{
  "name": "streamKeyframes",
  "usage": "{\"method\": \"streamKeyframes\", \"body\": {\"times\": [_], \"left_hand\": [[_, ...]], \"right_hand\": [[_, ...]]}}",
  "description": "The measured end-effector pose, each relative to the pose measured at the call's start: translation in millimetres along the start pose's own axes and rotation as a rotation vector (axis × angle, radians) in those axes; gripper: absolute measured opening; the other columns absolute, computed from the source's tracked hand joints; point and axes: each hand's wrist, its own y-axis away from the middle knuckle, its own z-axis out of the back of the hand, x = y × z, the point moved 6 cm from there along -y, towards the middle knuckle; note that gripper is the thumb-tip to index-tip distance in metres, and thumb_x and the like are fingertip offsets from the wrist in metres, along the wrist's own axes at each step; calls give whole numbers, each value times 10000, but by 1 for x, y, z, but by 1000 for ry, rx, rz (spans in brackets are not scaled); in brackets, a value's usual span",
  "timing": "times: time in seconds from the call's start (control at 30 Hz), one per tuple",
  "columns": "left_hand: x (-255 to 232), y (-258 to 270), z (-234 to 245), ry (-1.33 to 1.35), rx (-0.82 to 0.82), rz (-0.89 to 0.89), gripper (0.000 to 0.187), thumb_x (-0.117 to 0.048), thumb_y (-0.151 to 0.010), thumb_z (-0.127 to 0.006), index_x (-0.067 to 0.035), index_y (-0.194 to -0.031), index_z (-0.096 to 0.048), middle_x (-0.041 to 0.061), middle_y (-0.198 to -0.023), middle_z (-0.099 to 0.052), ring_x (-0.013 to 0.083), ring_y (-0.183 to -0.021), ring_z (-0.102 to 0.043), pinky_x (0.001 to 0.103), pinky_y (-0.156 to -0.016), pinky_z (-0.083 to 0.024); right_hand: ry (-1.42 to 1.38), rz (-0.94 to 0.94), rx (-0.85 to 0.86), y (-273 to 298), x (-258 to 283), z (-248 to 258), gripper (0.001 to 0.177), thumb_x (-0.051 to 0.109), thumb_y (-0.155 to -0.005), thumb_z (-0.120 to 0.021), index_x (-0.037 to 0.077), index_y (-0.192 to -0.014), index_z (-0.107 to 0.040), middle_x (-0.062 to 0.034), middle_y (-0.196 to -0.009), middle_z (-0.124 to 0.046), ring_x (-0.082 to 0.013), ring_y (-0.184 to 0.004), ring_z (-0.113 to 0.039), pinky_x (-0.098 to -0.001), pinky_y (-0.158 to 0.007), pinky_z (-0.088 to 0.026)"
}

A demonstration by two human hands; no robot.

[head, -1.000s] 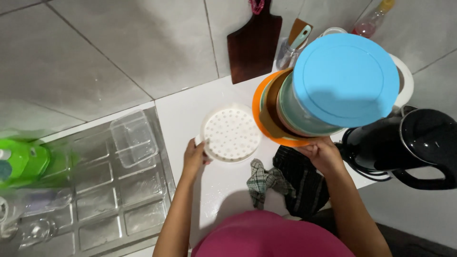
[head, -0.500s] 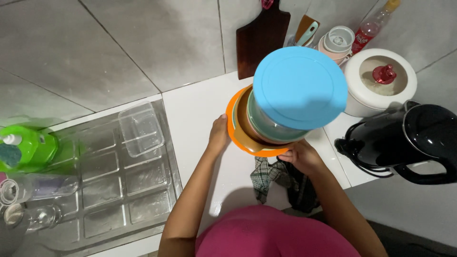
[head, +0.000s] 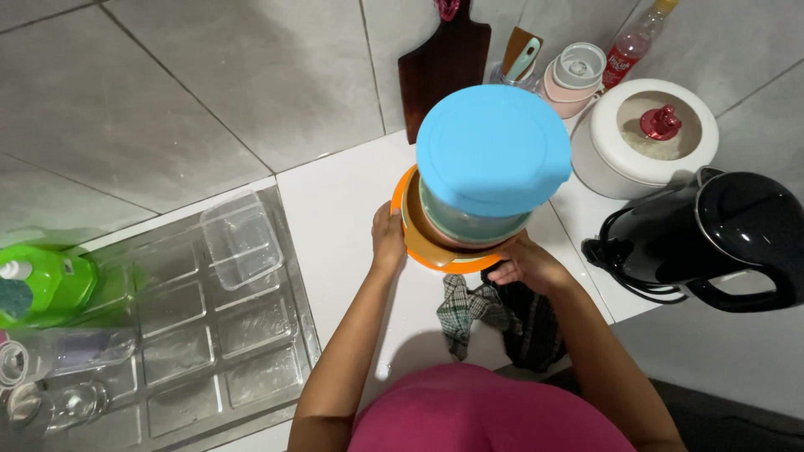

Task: The person dries various kitchen items with a cloth, including a plastic container, a glass, a metal jar, and several plastic cups. They place the dried items on the counter next to a stack of bowls and a kettle.

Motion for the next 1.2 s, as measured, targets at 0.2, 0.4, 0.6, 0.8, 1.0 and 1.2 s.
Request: {"method": "streamKeyframes", "body": {"times": [0.2, 0.4, 0.6, 0.8, 1.0, 1.2], "left_hand": [[-29, 19, -9, 371, 140, 219, 421, -199, -1086, -315, 16, -1349, -563, 94, -1084, -689, 166, -926, -658, 349, -872, -552], [1, 17, -17, 415, 151, 134, 431, -229, -1115, -345, 41, -1360, -574, 143, -1203, -700, 185, -1059, -664, 331, -970, -526], [-24, 23, -6, 63, 109, 62, 439, -258, -1105, -373, 17, -1357, -606, 132, -1162, -732, 192, -1047, -680, 313, -950, -518], [-1, 23, 0, 60, 167, 250, 393, -285, -1061, -482, 6, -1284, -622, 131, -1001, -732, 184, -842, -666, 324, -750, -549], [15, 30, -11, 213, 202, 458, 488, -429, -1081, -430, 1, -1277, -553, 95, -867, -600, 204, -709, -571, 355, -616, -497], [0, 22, -57, 391, 245, 475, 532, -452, -1067, -383, -29, -1383, -446, 163, -1160, -610, 221, -959, -641, 375, -741, -564]], "right_hand": [[141, -33, 5, -7, -2, 4, 550, 218, -1022, -467, 44, -1483, -224, -204, -970, -693, -163, -565, -599, -300, -535, -552], [176, -48, 2, -19, -16, 18, 456, 253, -1031, -424, -6, -1393, -325, -157, -900, -726, -146, -548, -580, -303, -514, -535], [81, -27, -25, -25, -22, 24, 615, 133, -942, -520, 36, -1490, -260, -94, -1148, -647, -159, -601, -613, -346, -549, -572], [81, 23, -48, -14, -16, 18, 720, 179, -959, -620, 8, -1541, -233, -179, -1201, -645, -181, -662, -652, -330, -608, -595], [32, 174, -197, 12, -20, 28, 907, 203, -955, -579, 134, -1608, 47, -234, -1222, -664, -273, -872, -725, -375, -701, -609], [-97, 225, -298, 27, 1, 49, 699, 308, -1046, -365, 186, -1656, -46, -237, -1349, -617, -312, -1092, -693, -432, -861, -595]]}}
